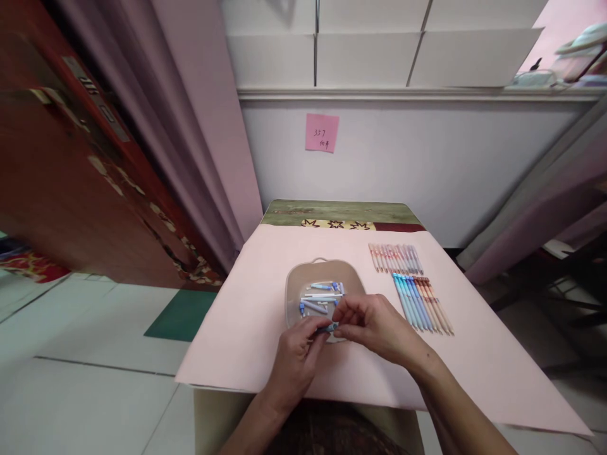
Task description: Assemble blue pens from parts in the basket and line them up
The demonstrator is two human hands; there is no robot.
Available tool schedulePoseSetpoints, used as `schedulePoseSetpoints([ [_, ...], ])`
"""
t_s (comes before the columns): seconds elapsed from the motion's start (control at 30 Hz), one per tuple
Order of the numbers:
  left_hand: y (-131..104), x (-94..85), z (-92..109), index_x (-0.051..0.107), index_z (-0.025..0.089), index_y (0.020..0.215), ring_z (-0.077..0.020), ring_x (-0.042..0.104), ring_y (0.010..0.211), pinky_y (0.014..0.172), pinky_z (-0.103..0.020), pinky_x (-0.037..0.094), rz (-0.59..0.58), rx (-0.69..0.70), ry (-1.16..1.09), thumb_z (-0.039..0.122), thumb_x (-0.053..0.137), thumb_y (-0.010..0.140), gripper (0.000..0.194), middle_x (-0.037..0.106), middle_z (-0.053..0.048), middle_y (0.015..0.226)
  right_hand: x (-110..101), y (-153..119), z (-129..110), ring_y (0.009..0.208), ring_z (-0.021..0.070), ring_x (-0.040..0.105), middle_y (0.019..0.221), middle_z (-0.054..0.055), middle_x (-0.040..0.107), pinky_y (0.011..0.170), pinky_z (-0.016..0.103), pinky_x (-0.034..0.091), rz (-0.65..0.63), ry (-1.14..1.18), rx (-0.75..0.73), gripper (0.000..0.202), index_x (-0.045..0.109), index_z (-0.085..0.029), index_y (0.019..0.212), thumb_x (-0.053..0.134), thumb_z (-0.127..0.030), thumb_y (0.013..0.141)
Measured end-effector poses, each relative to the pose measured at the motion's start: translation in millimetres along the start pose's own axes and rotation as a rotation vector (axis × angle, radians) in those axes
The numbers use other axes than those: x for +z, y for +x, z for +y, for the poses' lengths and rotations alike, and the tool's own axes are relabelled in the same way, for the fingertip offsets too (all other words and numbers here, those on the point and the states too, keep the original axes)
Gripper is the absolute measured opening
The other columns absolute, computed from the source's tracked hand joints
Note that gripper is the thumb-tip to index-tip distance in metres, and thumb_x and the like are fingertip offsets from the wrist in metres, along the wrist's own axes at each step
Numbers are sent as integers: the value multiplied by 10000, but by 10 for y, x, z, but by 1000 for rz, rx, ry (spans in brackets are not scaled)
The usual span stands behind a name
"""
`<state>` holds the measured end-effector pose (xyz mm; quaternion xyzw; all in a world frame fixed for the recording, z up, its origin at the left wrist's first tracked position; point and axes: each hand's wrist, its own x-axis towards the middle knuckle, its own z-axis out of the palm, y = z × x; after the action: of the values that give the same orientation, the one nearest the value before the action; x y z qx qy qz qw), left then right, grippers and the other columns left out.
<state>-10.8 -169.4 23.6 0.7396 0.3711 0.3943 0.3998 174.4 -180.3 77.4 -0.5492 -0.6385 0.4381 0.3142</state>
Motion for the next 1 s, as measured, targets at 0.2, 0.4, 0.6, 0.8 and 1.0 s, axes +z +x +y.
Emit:
schedulePoseSetpoints([
  [0.2, 13, -28, -24, 647, 215, 1030, -182, 647, 913, 798, -283, 507, -30, 58, -1, 145, 527, 869, 213, 689, -60, 993, -28, 161, 195, 580, 97, 562, 632, -17, 629, 555, 208, 431, -255, 406, 86, 268, 635, -147, 808, 777, -325, 668],
  [0.4, 33, -74, -70, 657, 211, 1020, -179, 651, 874, 766, -279, 513, -19, -28, -33, 191, 540, 873, 189, 690, -58, 975, 83, 289, 247, 500, 78, 549, 609, -44, 598, 494, 188, 418, -322, 546, 158, 356, 580, -161, 829, 787, -395, 657],
  [0.6, 119, -204, -116, 648, 189, 997, -177, 657, 776, 695, -297, 542, 131, -262, -303, 295, 586, 849, 192, 693, -48, 930, -22, 396, 180, 512, 79, 529, 672, -12, 613, 513, 207, 426, -57, 514, 61, 394, 589, -161, 826, 639, -546, 762],
  [0.8, 217, -385, -163, 658, 180, 986, -203, 646, 905, 790, -298, 523, 382, -304, -370, 281, 672, 786, 223, 698, -64, 940, -256, 501, 343, 604, 128, 553, 646, -1, 618, 584, 232, 405, 360, -138, 30, 240, 623, -179, 771, 563, -402, 837],
  [1.0, 264, -348, -184, 648, 180, 1008, -161, 628, 788, 770, -310, 520, 379, -374, -747, 291, 661, 800, 236, 667, -35, 837, 9, 786, 433, 857, 180, 639, 939, 46, 713, 698, 244, 406, 99, -895, 109, 200, 692, -243, 926, 499, -243, 872],
])
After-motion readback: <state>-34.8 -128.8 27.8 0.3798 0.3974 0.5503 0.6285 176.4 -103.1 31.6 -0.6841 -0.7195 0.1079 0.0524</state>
